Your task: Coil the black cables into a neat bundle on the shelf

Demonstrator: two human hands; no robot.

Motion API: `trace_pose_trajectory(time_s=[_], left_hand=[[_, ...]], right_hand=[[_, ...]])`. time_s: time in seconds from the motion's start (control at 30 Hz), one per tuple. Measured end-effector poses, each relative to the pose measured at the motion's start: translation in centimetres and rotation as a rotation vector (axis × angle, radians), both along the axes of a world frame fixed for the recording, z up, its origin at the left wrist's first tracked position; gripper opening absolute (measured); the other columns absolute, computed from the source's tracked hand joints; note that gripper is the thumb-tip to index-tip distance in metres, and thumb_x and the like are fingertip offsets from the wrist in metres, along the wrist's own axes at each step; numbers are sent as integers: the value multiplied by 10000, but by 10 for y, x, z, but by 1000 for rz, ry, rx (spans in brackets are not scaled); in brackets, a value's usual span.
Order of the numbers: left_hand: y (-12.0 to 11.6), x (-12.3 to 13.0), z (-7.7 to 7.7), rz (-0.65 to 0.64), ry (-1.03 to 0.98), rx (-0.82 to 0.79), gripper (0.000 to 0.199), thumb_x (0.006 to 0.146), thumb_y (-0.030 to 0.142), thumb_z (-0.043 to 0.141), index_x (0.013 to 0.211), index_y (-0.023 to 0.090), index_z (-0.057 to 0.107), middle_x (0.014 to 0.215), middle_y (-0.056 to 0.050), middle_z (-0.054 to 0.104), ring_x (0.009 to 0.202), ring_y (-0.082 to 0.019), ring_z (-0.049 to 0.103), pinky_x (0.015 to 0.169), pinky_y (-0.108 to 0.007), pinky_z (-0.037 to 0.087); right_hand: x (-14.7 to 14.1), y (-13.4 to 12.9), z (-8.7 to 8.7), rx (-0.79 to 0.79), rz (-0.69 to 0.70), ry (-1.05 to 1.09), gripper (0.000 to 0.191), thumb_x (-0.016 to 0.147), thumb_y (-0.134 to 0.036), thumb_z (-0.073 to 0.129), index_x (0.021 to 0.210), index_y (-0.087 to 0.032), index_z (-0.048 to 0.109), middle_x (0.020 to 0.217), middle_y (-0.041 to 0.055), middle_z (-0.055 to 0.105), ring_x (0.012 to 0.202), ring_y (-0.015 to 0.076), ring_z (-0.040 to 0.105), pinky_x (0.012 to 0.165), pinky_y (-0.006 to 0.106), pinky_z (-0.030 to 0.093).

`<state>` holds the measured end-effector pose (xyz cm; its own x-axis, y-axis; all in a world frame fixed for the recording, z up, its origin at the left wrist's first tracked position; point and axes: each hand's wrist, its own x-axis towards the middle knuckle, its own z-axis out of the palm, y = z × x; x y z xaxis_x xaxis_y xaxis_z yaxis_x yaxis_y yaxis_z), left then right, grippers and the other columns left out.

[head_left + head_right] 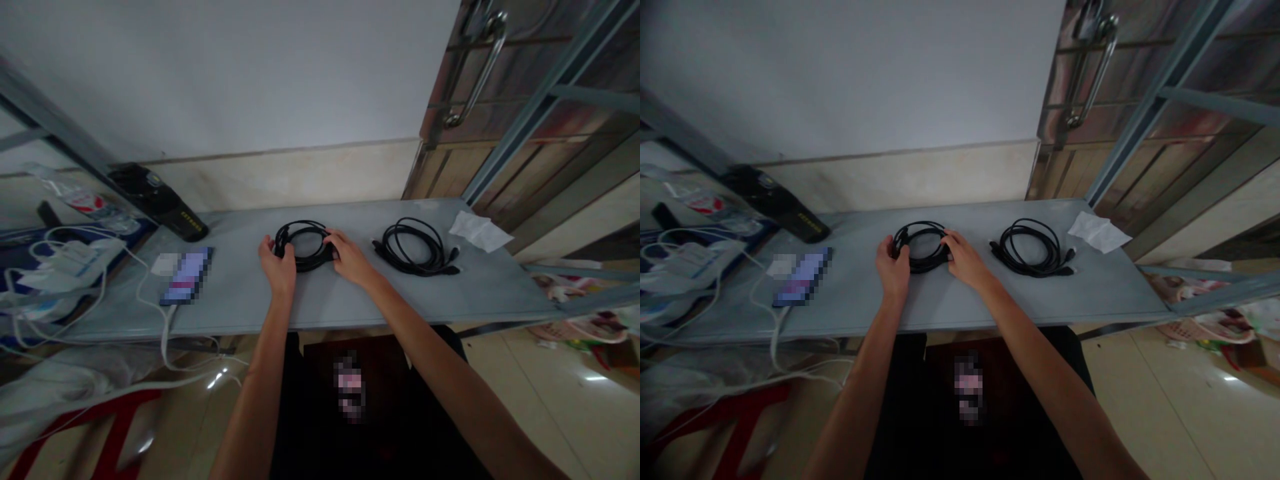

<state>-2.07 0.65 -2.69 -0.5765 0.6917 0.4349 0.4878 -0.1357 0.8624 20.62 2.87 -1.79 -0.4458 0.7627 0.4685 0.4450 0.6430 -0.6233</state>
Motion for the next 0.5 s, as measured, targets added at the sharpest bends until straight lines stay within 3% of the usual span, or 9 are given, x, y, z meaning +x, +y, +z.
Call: trace_pose_trajectory(time_s=[0.1, 0.3, 0.5], left_hand=[[-1, -1, 1, -99, 78, -10, 516, 942, 195, 670, 1456, 144, 664, 1469, -201, 705, 1438, -362, 660, 1322, -567, 463], [-2, -3, 1, -144, 152, 29, 622, 885, 105, 612, 1504, 140, 659, 1532, -197, 695, 1485, -354, 646, 1361, -573, 443], [-5, 2, 7, -157, 191, 46, 558, 975, 195, 618, 1530, 143, 635, 1578, -226, 664, 1548, -382, 589, 1372, -630, 399]], right_hand=[[0, 0, 0, 2, -18, -3, 708, 784, 93, 506, 1399, -236, 625, 1727, 141, 530, 1633, 254, 524, 1363, 502, 454], [0, 3, -3, -14, -106, 11, 754, 812, 79, 508, 1504, -208, 592, 1729, 152, 538, 1637, 261, 521, 1370, 516, 449], [1, 6, -4, -22, -69, -8, 862, 819, 68, 506, 1651, -154, 562, 1721, 162, 570, 1640, 267, 513, 1413, 530, 400]])
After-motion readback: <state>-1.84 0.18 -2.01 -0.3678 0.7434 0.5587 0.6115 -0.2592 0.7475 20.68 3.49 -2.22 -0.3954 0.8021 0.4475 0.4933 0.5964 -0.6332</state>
